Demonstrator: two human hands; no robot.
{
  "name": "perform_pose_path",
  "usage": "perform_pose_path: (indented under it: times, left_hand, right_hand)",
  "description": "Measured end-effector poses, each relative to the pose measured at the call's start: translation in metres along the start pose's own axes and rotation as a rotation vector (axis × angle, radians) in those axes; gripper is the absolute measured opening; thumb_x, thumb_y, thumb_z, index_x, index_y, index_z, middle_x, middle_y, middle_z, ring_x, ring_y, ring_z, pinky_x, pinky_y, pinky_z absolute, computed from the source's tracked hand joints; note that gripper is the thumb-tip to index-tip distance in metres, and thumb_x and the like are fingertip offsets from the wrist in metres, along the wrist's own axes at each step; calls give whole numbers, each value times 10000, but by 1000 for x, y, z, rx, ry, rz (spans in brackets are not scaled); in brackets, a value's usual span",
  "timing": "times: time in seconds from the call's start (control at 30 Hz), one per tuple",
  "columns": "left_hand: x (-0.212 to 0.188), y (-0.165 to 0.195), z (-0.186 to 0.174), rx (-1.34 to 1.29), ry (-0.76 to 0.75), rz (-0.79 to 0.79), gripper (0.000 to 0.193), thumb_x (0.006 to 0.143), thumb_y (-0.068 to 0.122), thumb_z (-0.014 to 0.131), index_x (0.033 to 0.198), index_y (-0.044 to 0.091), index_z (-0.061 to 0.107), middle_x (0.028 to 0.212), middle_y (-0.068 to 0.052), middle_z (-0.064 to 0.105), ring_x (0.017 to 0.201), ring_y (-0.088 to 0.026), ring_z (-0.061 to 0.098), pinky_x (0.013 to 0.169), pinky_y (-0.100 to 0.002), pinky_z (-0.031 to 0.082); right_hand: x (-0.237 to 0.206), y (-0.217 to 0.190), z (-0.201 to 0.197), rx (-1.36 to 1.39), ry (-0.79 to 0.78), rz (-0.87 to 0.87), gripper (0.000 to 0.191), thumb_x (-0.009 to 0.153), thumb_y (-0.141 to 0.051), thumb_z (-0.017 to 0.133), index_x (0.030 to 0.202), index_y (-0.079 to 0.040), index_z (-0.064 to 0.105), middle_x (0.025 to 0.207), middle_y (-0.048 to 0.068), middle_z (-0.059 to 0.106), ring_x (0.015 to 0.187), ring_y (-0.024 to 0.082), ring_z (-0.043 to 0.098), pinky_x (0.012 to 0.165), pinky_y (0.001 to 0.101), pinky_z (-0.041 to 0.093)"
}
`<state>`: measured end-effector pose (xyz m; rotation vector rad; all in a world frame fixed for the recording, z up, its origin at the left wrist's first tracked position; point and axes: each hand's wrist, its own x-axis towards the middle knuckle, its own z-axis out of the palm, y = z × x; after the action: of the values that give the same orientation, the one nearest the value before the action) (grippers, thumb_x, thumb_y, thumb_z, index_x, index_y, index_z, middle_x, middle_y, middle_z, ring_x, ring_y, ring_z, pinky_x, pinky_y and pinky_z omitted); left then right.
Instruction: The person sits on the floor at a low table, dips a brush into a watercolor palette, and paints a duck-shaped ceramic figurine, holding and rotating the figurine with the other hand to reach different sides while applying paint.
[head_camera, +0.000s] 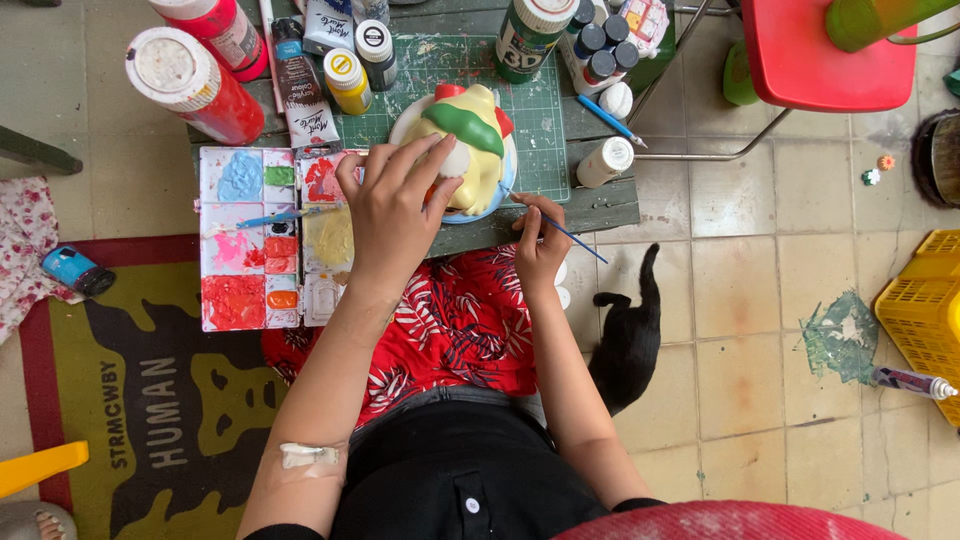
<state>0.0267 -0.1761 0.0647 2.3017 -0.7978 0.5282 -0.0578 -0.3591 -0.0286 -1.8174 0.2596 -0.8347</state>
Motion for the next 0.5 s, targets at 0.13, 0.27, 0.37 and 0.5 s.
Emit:
perform_pose_path:
  times: [0.13,0.27,0.37,0.5]
  left_hand:
    - [0,-1,0,3,1,-1,457,927,278,839,1345,153,703,1261,19,688,1096,-184,588,1031,-439,328]
    - [0,-1,0,0,-3,0,457,926,275,839,1345,151,704,1258,16,688,1094,-185,590,1033,-442,327]
    - [0,-1,0,0,-4,-1,455,927,276,840,1344,152,706,1258,15,689,1094,-185,590,1030,-442,325]
    - [0,-1,-1,-3,-6,0,455,926,275,840,1344,152,708,1258,14,690,1092,-182,592,1034,-442,326]
  right_hand:
    - [0,0,-1,-2,-13,9,124,1107,-45,510,1153,-3,617,1135,113,755,725,74,619,669,218,510]
    - [-1,0,0,-7,-9,8,125,1108,-53,514,1153,-2,619,1131,110,756,728,74,621,673,218,516]
    - [0,0,0,4,-15,4,129,1109,-51,513,1156,-1,622,1135,112,755,732,74,616,678,219,514]
    - [0,0,-1,20,-28,2,132,1107,-51,507,1153,-1,621,1142,115,749,740,75,621,679,220,518]
